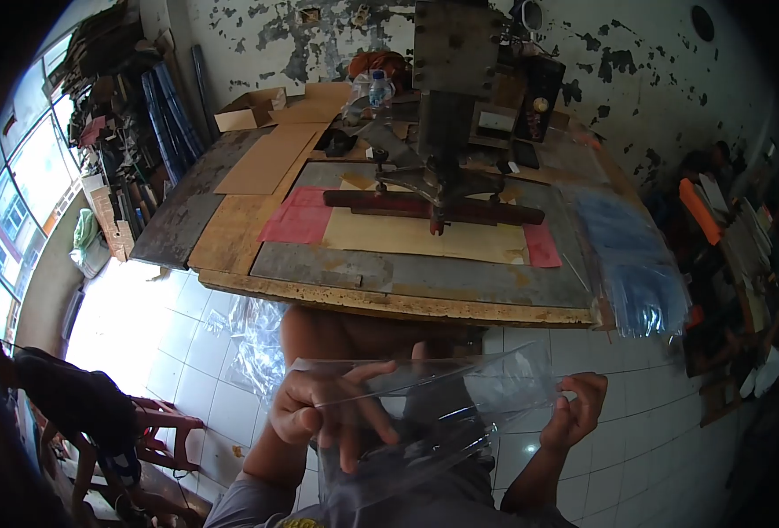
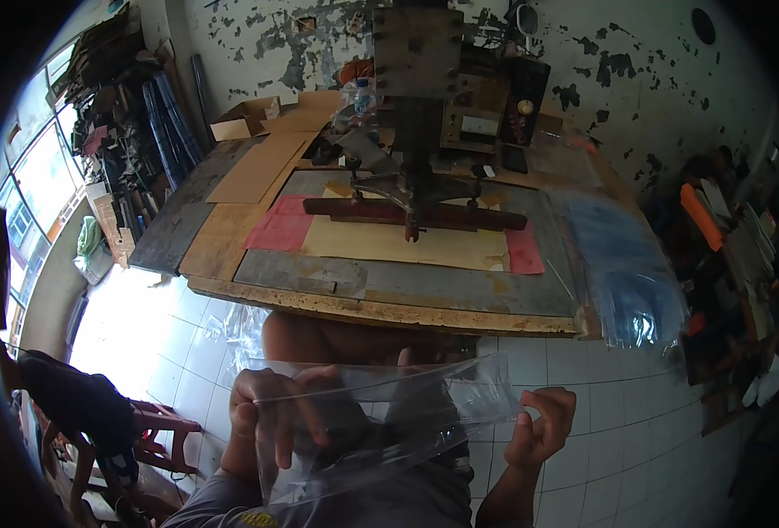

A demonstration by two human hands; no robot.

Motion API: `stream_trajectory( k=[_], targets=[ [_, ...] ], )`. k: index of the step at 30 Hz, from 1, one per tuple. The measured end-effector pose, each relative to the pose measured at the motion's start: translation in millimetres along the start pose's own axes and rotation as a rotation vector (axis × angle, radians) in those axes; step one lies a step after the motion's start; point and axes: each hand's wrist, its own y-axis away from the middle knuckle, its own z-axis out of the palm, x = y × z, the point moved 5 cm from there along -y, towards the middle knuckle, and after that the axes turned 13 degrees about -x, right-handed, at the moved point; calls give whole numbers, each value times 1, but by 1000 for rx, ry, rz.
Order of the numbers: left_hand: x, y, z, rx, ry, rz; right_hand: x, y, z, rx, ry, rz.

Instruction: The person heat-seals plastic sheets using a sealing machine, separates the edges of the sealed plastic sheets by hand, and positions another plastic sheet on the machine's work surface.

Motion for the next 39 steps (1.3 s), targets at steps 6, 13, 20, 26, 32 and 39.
stream_trajectory(
  k=[6, 13, 20, 26, 32, 39],
  targets=[
    [-15, -30, -20, -3, -54, -126, -2, -18, 33, -151, 22, 3],
    [-67, -72, -53, 39, -52, -398, -22, -72, 74, -495, -106, -174],
    [-108, -97, -116, -13, -6, -703, 43, -64, 66, -555, -482, 265],
    [-145, -114, -148, -221, -56, -719, 76, -100, 70, -586, -350, 268],
    [-194, -120, -164, -346, -171, -720, 69, -116, 108, -579, -260, 263],
    [-226, -90, -204, -261, 142, -824, 90, -100, 141, -642, 13, 217]
  ],
)
